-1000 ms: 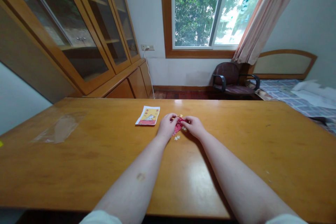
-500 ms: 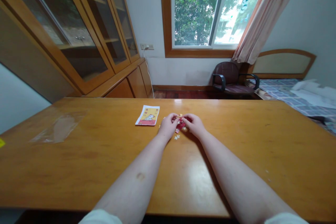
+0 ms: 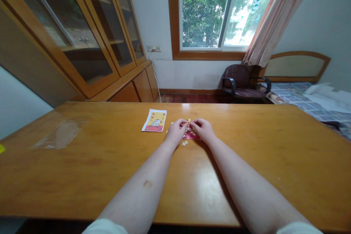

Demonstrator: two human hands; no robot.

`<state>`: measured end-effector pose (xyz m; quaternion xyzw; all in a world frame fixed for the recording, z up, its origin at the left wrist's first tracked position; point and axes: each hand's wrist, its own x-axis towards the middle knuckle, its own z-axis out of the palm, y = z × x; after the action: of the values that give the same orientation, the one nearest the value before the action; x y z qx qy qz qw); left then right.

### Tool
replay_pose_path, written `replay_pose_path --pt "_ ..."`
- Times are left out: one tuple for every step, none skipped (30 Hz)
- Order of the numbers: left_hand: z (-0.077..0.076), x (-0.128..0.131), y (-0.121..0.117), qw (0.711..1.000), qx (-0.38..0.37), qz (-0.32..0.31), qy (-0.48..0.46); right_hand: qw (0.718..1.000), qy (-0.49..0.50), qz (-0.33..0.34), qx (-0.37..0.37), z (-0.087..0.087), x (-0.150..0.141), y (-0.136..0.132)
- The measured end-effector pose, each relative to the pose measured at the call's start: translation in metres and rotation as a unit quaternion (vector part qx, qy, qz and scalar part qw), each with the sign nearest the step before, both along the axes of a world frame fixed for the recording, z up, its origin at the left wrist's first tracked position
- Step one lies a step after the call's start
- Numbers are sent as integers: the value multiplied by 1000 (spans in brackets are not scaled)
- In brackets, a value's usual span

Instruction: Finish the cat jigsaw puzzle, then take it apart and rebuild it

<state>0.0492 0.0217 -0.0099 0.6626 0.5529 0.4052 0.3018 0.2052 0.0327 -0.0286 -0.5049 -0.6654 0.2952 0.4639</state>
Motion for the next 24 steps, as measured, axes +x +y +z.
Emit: replay_pose_path --pt "-1 0 0 1000 2 -2 3 1000 -3 -6 1 0 0 0" --pt "-1 0 -1 1000 4 -4 6 1000 -7 -11 3 1 0 0" --pt "-2 0 -1 1000 5 -4 6 1000 -12 -12 6 1 0 0" --pt "-2 0 -1 1000 4 -3 6 1000 -17 -12 10 1 0 0" --pt "-2 0 -1 1000 2 -1 4 1000 -21 -10 15 1 0 0" --pt "-2 0 -1 1000 1 2 2 1000 -22 -8 20 2 0 -1" --pt "-2 0 0 1000 -1 8 2 999 -22 -6 24 2 0 -1" --pt "-2 0 0 1000 -4 16 4 999 -19 -5 28 2 0 -1" --pt "-1 -1 1 1000 -7 25 7 999 -16 -7 30 2 1 -1" --pt "-1 -1 1 999 -10 35 11 999 -12 -12 31 1 1 -1" --pt "0 -2 1 999 -14 43 14 999 -9 -19 31 1 2 -1" --pt "0 -3 1 999 -15 49 19 999 -9 -24 31 1 3 -1" --pt "1 -4 1 998 -15 50 27 999 -13 -26 32 1 4 -1" --pt "1 -5 1 998 -11 49 41 999 -23 -24 33 1 4 0" --pt "2 -6 2 997 -4 45 63 998 -37 -19 36 0 5 0" --pt "3 -7 2 995 5 41 89 998 -54 -15 38 0 5 1" --pt "3 -8 2 992 13 37 118 996 -73 -15 38 0 5 2" --pt "3 -8 1 989 21 35 145 995 -90 -18 35 -1 5 3" --pt "4 -8 1 985 26 33 168 994 -105 -24 29 -1 5 3" --pt "4 -9 0 981 29 33 187 992 -119 -31 20 -2 5 4" --pt "4 -9 -1 978 33 33 204 991 -131 -38 11 -3 6 6" --pt "3 -8 -2 975 37 27 219 989 -144 -43 2 -4 6 7" --pt "3 -8 -4 971 43 13 235 987 -156 -47 -3 -5 7 8" --pt "3 -8 -6 967 50 -6 251 984 -168 -52 -6 -6 7 9"
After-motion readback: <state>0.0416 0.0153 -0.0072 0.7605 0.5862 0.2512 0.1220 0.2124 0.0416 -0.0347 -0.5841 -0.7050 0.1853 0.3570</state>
